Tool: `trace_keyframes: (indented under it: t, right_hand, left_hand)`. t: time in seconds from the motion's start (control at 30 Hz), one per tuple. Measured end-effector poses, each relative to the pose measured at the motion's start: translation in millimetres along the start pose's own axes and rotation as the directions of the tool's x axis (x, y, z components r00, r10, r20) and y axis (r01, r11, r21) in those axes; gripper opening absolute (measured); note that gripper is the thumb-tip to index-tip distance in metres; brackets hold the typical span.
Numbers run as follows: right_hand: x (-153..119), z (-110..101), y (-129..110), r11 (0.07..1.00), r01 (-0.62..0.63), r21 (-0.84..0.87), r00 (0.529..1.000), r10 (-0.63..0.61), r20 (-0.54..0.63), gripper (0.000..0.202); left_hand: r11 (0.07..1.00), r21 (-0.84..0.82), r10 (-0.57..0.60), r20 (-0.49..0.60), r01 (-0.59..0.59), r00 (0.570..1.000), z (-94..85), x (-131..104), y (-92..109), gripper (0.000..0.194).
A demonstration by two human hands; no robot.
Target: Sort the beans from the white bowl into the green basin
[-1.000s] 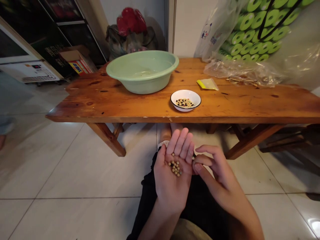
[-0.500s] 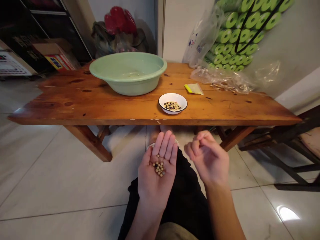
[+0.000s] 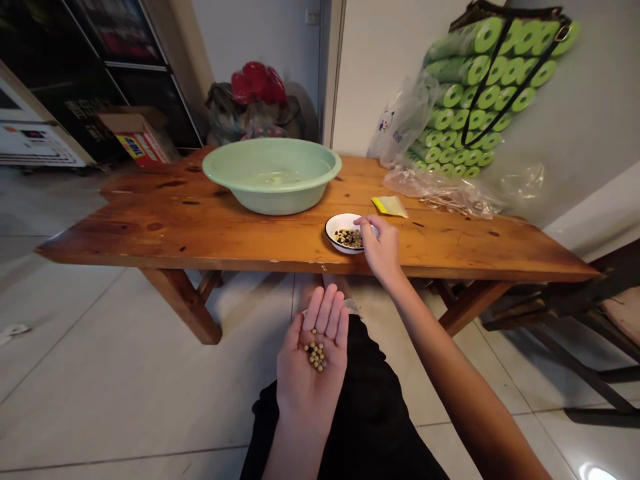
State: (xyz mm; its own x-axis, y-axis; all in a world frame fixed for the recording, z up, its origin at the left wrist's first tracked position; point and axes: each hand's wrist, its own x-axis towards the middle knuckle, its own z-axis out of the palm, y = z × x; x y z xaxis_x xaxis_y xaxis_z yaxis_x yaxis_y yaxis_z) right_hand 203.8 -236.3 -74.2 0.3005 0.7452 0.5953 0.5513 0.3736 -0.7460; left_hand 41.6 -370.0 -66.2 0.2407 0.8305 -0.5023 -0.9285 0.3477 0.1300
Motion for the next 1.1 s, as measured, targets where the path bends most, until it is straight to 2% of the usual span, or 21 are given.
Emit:
trace_keyframes:
  t: [0.1, 0.2, 0.3, 0.4, 0.43, 0.5, 0.57, 0.67, 0.87, 1.1]
  right_hand:
    - [-0.5, -2.3, -1.9, 0.999, 0.004, -0.049, 1.0, -0.004, -0.005, 0.021]
    - [-16.5, -15.2, -21.9, 0.999, -0.028, -0.028, 0.999, 0.027, -0.037, 0.025]
    - [-58.3, -34.7, -56.7, 0.993, -0.11, 0.044, 0.994, 0.111, -0.013, 0.023]
    - [-111.4, -50.2, -88.5, 0.941, -0.288, 0.176, 0.943, 0.247, 0.222, 0.04]
    - [-127.3, -53.0, -95.9, 0.934, -0.302, 0.189, 0.926, 0.241, 0.289, 0.035]
    - [-152.4, -54.7, -105.6, 0.951, -0.263, 0.164, 0.917, 0.194, 0.347, 0.023]
    - [-167.1, -53.0, -110.9, 0.983, -0.161, 0.087, 0.948, 0.13, 0.29, 0.018]
    - [-172.7, -49.6, -116.3, 0.996, -0.027, -0.079, 0.985, 0.04, 0.17, 0.019]
    - [-164.1, -52.7, -125.1, 0.968, 0.049, -0.246, 0.991, -0.017, 0.132, 0.016]
    - [-161.3, -59.1, -128.5, 0.926, 0.12, -0.359, 0.975, -0.042, 0.217, 0.012]
  left_hand:
    - [1.0, -0.006, -0.027, -0.017, 0.027, 1.0, 0.0, 3.0, 1.0, 0.045]
    - [1.0, -0.012, -0.026, -0.033, 0.026, 0.999, 1.0, 2.6, 2.8, 0.044]
    - [1.0, -0.021, 0.001, -0.017, -0.001, 1.0, 3.2, -0.7, 5.2, 0.043]
    - [1.0, -0.009, 0.025, 0.02, -0.025, 0.999, 4.4, -4.4, 5.9, 0.042]
    - [1.0, 0.004, 0.026, 0.027, -0.026, 0.999, 4.1, -5.4, 5.3, 0.042]
    - [0.999, 0.035, 0.02, 0.049, -0.022, 0.999, 2.4, -7.4, 2.8, 0.043]
    - [0.998, 0.061, 0.009, 0.086, -0.014, 0.996, -0.1, -9.5, -1.1, 0.044]
    - [0.996, 0.084, -0.015, 0.15, 0.002, 0.989, -3.3, -13.5, -6.9, 0.046]
    - [0.996, 0.075, -0.065, 0.191, 0.051, 0.979, -4.7, -20.7, -11.9, 0.047]
    - [0.993, 0.083, -0.098, 0.197, 0.083, 0.975, -3.1, -23.2, -12.4, 0.047]
